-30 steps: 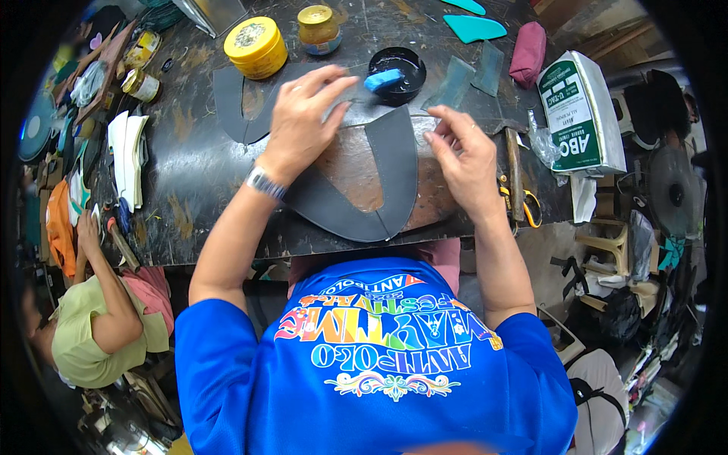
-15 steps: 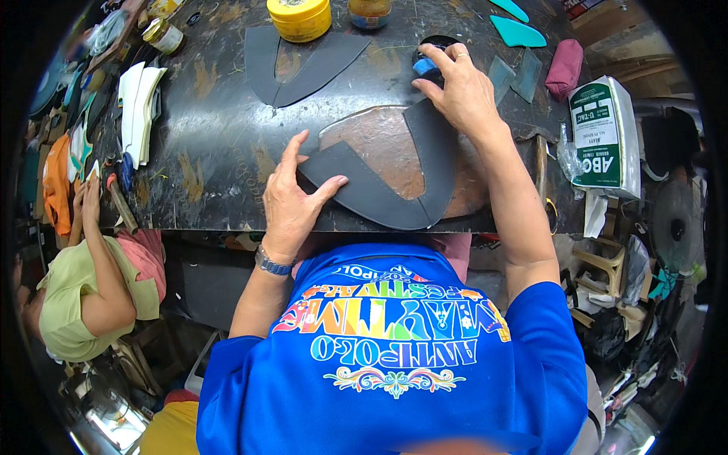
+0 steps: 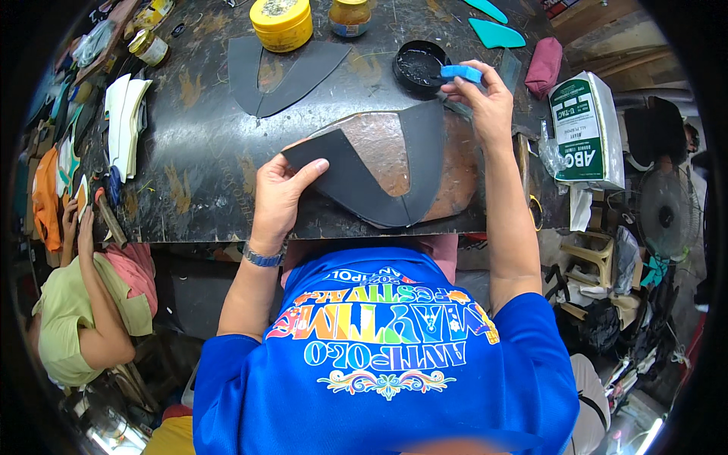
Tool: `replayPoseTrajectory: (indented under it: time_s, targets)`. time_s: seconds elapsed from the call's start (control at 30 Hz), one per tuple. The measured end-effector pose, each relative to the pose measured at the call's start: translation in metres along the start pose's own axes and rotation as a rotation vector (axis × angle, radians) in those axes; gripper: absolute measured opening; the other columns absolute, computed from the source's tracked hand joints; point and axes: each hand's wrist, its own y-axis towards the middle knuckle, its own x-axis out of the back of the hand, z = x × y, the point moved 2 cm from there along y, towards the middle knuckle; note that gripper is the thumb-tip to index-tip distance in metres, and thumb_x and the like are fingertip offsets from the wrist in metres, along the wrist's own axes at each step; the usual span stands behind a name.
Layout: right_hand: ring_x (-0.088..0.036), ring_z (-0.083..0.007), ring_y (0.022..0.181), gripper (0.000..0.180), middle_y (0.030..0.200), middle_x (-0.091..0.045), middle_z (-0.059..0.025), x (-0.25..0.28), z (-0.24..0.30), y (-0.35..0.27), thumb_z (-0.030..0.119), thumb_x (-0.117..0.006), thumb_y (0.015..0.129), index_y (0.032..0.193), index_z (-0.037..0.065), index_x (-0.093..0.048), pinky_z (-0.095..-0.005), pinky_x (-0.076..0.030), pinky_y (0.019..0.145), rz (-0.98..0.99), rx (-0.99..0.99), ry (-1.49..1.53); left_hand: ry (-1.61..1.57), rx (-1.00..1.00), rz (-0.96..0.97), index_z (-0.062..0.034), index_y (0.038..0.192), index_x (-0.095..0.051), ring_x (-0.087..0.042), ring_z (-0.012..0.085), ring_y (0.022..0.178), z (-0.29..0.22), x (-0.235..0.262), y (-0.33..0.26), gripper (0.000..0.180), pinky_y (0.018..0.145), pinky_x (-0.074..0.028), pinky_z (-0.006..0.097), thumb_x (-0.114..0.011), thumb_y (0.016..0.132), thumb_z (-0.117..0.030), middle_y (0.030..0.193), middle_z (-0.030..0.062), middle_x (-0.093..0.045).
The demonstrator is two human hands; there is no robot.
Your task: The person cuts a black sheet with scissors, applies adhesive to a teal sheet, and assembles the pieces on a workbench. They also apply a dark substance to the black sheet and fold it.
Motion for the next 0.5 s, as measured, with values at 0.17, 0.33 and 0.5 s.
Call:
replayPoseTrajectory:
  time_s: [0.17, 0.33, 0.5]
  targets:
    - [-0.072, -0.0211, 0.089, 0.027, 0.105, -0.067, -0.0122, 0.003, -0.008, -0.002, -0.001, -0.068, 0.089, 0.115, -0.001, -0.061, -0.0279, -0.059, 0.072, -0.029, 0.039, 0.135, 0.107, -0.124, 0.033, -0.0014, 0.125, -0.056, -0.063, 0.0152, 0.105, 0.002, -0.021, -0.003, 0.041, 0.091, -0.053, 0.03, -0.073, 0.087, -0.002, 0.111, 0.0103, -0.066]
    - [-0.071, -0.0213, 0.089, 0.021, 0.101, -0.068, -0.0128, 0.003, -0.011, 0.003, 0.003, -0.069, 0.09, 0.11, -0.002, -0.063, -0.0288, -0.059, 0.076, -0.017, -0.096, 0.288, 0.036, -0.123, 0.044, -0.0002, 0.122, -0.056, -0.065, 0.018, 0.103, 0.002, -0.023, -0.003, 0.036, 0.092, -0.054, 0.031, -0.07, 0.088, 0.001, 0.114, 0.0111, -0.066]
    - [-0.07, -0.0195, 0.089, 0.021, 0.101, -0.068, -0.013, 0.001, -0.013, 0.006, 0.001, -0.068, 0.09, 0.11, -0.002, -0.064, -0.0303, -0.06, 0.076, -0.053, -0.068, 0.081, -0.177, 0.007, 0.076, -0.0001, 0.118, -0.061, -0.066, 0.0164, 0.103, 0.005, -0.014, 0.008, 0.025, 0.09, -0.054, 0.03, -0.065, 0.094, -0.005, 0.114, 0.0103, -0.068]
